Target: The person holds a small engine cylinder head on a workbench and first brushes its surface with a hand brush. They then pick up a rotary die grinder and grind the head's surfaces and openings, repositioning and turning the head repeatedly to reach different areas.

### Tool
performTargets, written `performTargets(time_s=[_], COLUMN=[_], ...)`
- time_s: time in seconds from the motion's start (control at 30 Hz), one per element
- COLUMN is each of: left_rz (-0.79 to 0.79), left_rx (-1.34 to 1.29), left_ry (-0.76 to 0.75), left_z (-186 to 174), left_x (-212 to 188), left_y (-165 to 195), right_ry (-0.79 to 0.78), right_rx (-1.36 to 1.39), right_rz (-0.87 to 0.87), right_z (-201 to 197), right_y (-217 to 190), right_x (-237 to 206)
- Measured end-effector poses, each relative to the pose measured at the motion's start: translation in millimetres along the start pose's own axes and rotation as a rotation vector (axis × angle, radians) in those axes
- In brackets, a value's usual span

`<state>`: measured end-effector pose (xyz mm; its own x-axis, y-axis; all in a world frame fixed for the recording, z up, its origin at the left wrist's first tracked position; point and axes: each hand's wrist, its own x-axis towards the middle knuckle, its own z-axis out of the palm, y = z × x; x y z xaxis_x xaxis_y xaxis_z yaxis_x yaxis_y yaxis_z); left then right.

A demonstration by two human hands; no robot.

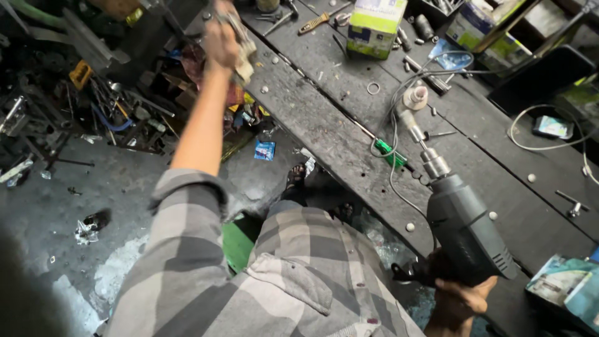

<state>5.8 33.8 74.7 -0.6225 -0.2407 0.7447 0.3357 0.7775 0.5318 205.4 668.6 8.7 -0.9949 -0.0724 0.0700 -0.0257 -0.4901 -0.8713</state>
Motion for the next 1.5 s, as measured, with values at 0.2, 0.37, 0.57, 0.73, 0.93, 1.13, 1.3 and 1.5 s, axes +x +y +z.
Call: performTargets(time_s=[0.2,0.37,0.57,0.73,0.93,1.13,1.3,1.5], left_rz=[-0.085,-0.074,-0.673,-1.198,-1.411,-1.333,-1.407,-1.430], left_rx=[0.053,-0.023,-1.048,-1.448,-1.301,-1.399,-1.367,-1.301], left_ry=[-0.160,-0.167,0.027,0.363,0.422,0.510,0.492,0.438], left_z=[4.3,9.0,19.1,42.7,36.6,3.7,-17.8,-22.1], left_x=[-20.4,-10.4,-25.0,-98.0,-174.0,-211.8,-234.3,-256.8], left_y=[-10.8,-21.7,-50.5,-56.4,-46.2,-14.1,9.9,23.9], right_ry=[0.060,0.080,0.054,0.093,0.047,-0.294,-0.531,-0.702], right_rx=[-0.059,0.007,-0.060,-0.208,-0.809,-1.172,-1.436,-1.533], right_rz=[0.036,0.048,0.131,0.154,-0.005,-0.380,-0.626,-0.696], right_z=[3.6,33.5,75.0,109.8,184.2,270.7,326.0,349.5], right_y=[13.5,24.7,30.8,51.6,85.5,113.5,158.7,187.0], right_x=[-9.4,-0.5,27.0,56.9,101.0,150.6,190.8,205.9])
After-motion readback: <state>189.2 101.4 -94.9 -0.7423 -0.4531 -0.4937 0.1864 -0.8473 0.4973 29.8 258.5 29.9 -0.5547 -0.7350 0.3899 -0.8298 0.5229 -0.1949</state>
